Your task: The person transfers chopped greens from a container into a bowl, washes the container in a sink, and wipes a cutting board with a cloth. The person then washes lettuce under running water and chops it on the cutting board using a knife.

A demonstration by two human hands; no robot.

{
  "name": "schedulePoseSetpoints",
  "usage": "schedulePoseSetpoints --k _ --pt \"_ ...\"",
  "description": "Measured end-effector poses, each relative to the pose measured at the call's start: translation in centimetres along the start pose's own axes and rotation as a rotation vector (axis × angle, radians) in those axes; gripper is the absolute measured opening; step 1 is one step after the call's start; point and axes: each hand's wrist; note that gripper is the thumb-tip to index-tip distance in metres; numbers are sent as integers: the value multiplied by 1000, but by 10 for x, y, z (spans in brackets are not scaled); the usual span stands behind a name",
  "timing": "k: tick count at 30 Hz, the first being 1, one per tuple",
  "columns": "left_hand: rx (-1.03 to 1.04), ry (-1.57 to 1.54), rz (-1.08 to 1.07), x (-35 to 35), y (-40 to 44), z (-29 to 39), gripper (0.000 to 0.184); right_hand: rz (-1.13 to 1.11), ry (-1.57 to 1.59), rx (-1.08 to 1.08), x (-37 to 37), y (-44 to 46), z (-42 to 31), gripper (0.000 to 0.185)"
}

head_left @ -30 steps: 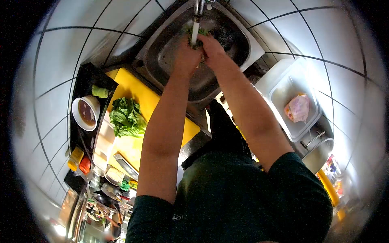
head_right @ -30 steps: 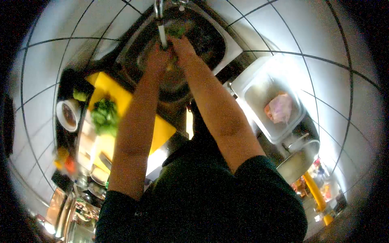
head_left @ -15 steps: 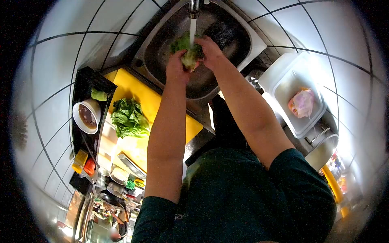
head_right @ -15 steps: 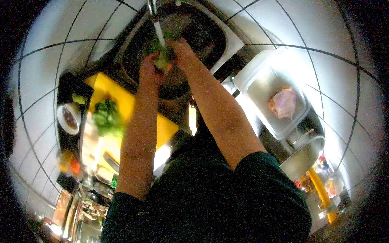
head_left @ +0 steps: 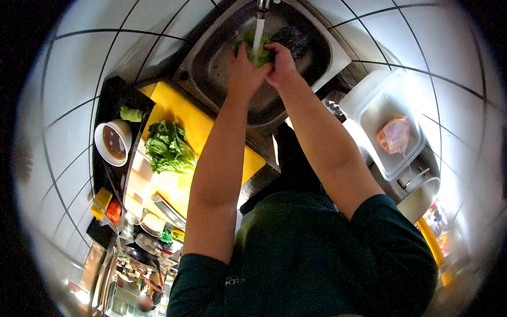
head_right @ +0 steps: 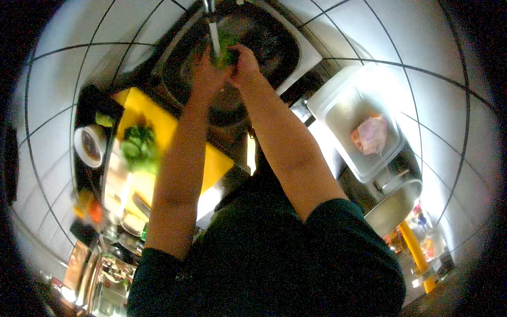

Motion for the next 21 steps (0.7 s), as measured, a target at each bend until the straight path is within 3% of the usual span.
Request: schedulePoseSetpoints --k 1,4,6,7,8,10,12,15,17,21 --pt "-35 10 -15 0 -1 2 95 7 -38 -28 4 -2 0 32" --pt "-169 -849 -70 11 5 -2 71 128 -344 -9 46 -48 -11 41" --pt "-308 -1291 -113 24 17 -12 56 -3 -969 -235 -23 16 1 45" --pt "-382 -1484 -131 27 17 -19 48 -30 -1107 -258 -35 34 2 46" --pt "-453 -1547 -63 14 4 -5 44 -54 -1243 -288 -46 52 3 46" --pt "-474 -1723 20 12 -3 10 40 108 -1312 -202 -10 36 -10 43" --pt "-393 -1892 42 27 7 3 39 183 -1482 -277 7 22 -26 38" --pt "-384 -1961 87 21 6 14 38 55 -1695 -599 -23 73 -70 34" --pt "-399 -1970 81 19 8 18 38 -77 -1587 -629 -17 75 -86 35" --pt "-467 -1955 87 11 4 28 39 -278 -693 -393 41 57 -117 41"
Point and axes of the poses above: each hand's wrist, its own y-axis towards the middle knuckle, its own x-axis out of the palm, z = x × y, and after that the axes turned 7 degrees about -z, right-handed
